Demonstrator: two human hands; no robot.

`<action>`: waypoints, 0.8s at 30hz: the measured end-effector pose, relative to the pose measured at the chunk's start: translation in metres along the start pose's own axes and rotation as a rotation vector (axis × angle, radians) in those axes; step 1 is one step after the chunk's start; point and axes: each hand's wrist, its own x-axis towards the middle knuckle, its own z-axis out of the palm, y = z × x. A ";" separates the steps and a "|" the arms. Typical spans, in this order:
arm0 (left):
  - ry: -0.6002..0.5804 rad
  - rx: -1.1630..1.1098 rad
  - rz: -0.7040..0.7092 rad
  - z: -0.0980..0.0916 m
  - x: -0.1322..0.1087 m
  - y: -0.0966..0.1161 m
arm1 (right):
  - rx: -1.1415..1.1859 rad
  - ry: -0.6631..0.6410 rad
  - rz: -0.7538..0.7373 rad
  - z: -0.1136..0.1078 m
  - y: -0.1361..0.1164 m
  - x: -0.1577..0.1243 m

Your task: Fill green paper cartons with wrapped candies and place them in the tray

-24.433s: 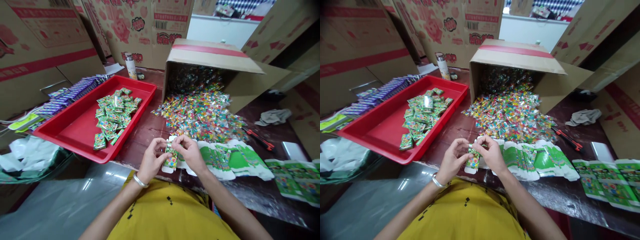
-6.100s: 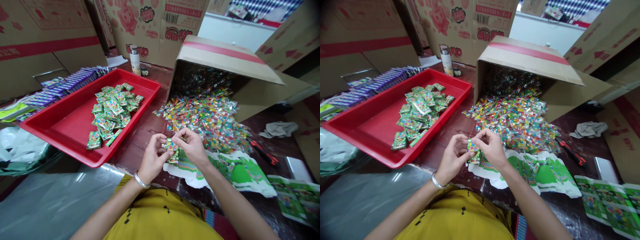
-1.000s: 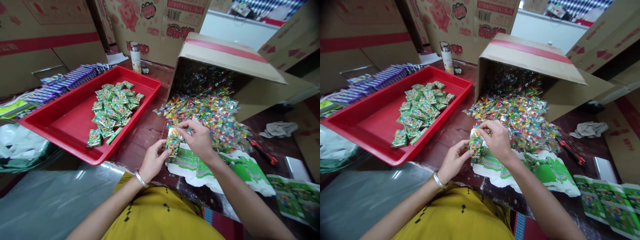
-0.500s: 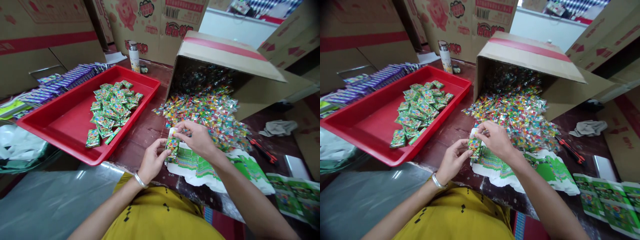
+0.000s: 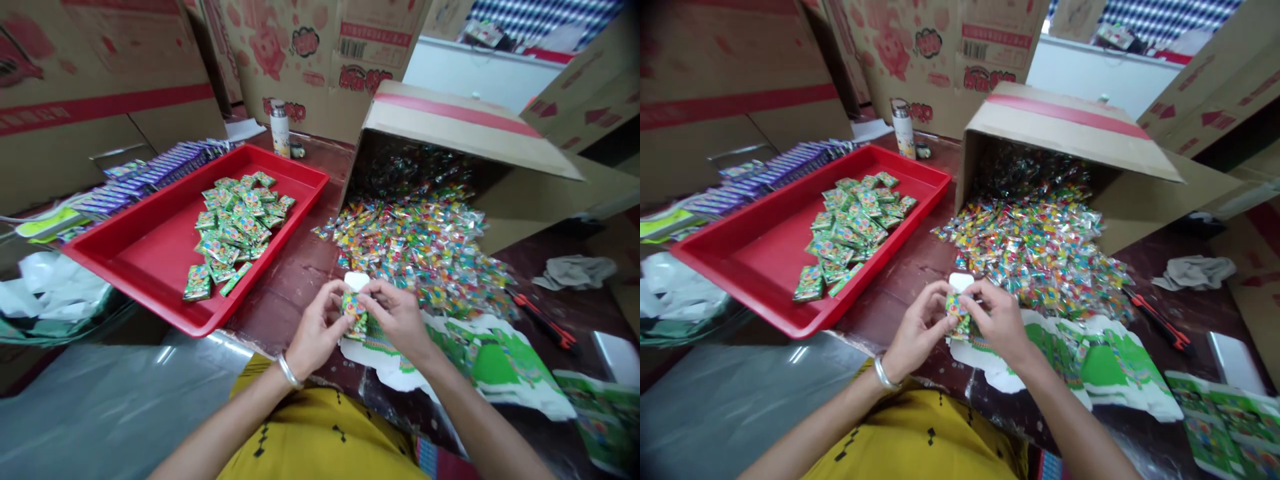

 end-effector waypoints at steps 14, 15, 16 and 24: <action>0.003 -0.012 0.044 -0.001 0.001 0.006 | 0.216 -0.052 0.132 -0.005 -0.007 0.018; -0.013 0.010 0.050 -0.002 0.001 0.007 | 0.222 -0.059 0.149 -0.006 -0.008 0.019; -0.032 0.024 0.052 -0.003 0.000 0.008 | 0.227 -0.059 0.159 -0.007 -0.008 0.020; -0.131 0.005 0.000 -0.009 0.006 0.009 | 0.052 0.038 0.025 -0.005 -0.009 0.018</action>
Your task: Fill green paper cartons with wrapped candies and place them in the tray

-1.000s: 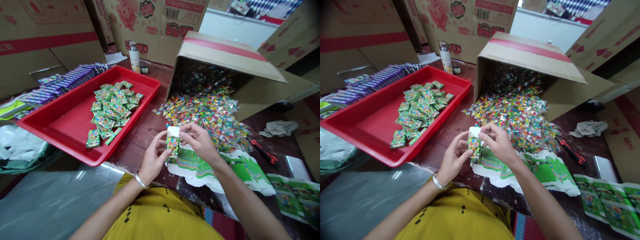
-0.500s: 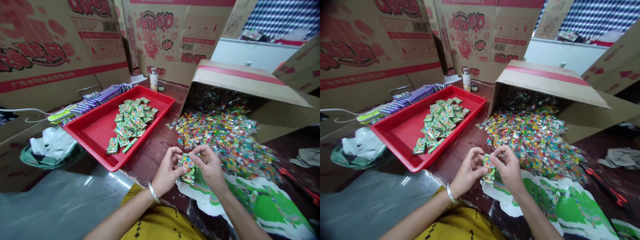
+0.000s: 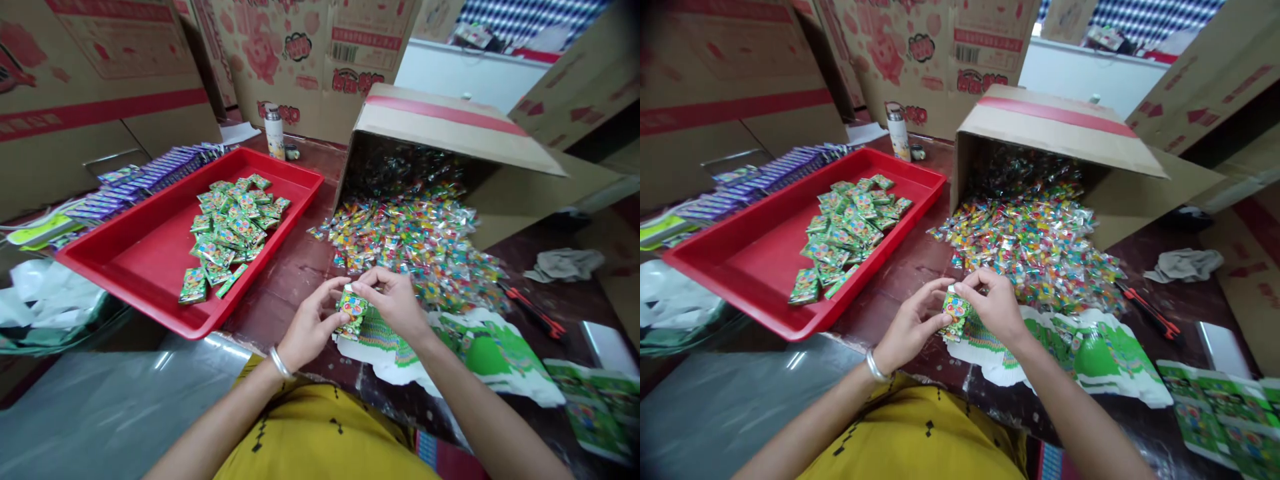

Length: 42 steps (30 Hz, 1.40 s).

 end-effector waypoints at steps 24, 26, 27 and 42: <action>0.526 1.176 0.355 -0.094 0.006 0.029 | -0.765 -0.170 -0.035 -0.057 0.059 0.000; 0.232 1.117 0.281 -0.051 0.006 -0.004 | -0.785 -0.238 -0.085 -0.037 0.057 0.003; 0.125 1.102 0.218 -0.034 0.005 -0.020 | -0.815 -0.245 -0.106 -0.028 0.056 0.005; 0.007 0.180 -0.107 -0.013 -0.003 -0.023 | -0.076 -0.055 0.022 -0.015 0.015 -0.004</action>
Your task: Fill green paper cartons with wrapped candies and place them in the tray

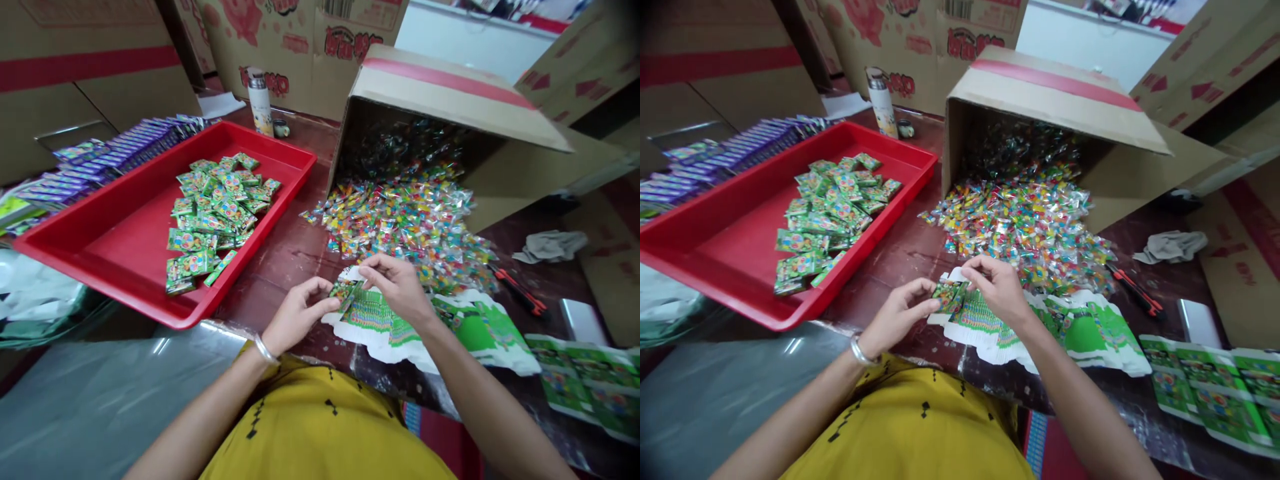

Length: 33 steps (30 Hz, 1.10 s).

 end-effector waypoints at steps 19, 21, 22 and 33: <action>-0.402 -0.562 -0.189 0.004 -0.007 0.016 | -0.109 -0.290 0.000 -0.002 -0.032 -0.034; -0.404 -0.514 -0.214 0.005 -0.010 0.015 | -0.118 -0.300 0.011 -0.007 -0.034 -0.032; -0.394 -0.498 -0.225 0.006 -0.011 0.014 | -0.124 -0.294 0.013 -0.008 -0.035 -0.031; -0.527 -0.408 -0.221 -0.007 -0.007 0.020 | -0.100 -0.598 0.116 -0.023 -0.039 -0.031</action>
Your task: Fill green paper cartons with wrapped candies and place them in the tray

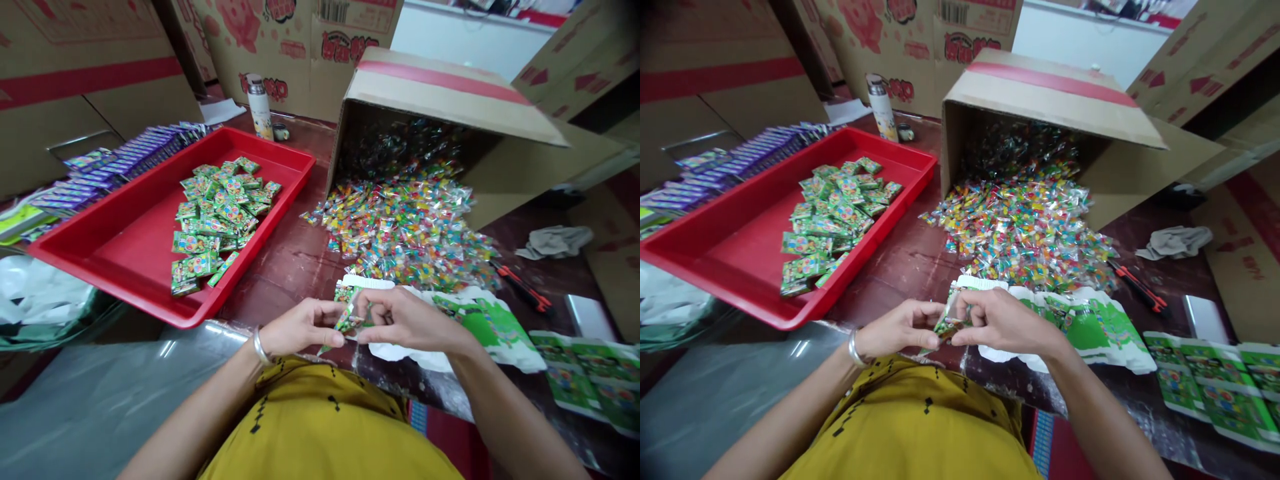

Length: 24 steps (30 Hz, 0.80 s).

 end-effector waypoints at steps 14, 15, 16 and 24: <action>0.838 -0.051 0.458 0.025 0.018 -0.023 | 0.546 0.849 -0.130 0.080 0.030 0.030; 0.865 -0.042 0.497 0.026 0.018 -0.024 | 0.548 0.864 -0.122 0.082 0.031 0.032; 0.885 -0.029 0.527 0.027 0.019 -0.025 | 0.547 0.871 -0.114 0.082 0.031 0.034; 0.940 0.174 0.574 0.028 0.014 -0.031 | 0.493 0.874 -0.101 0.086 0.040 0.043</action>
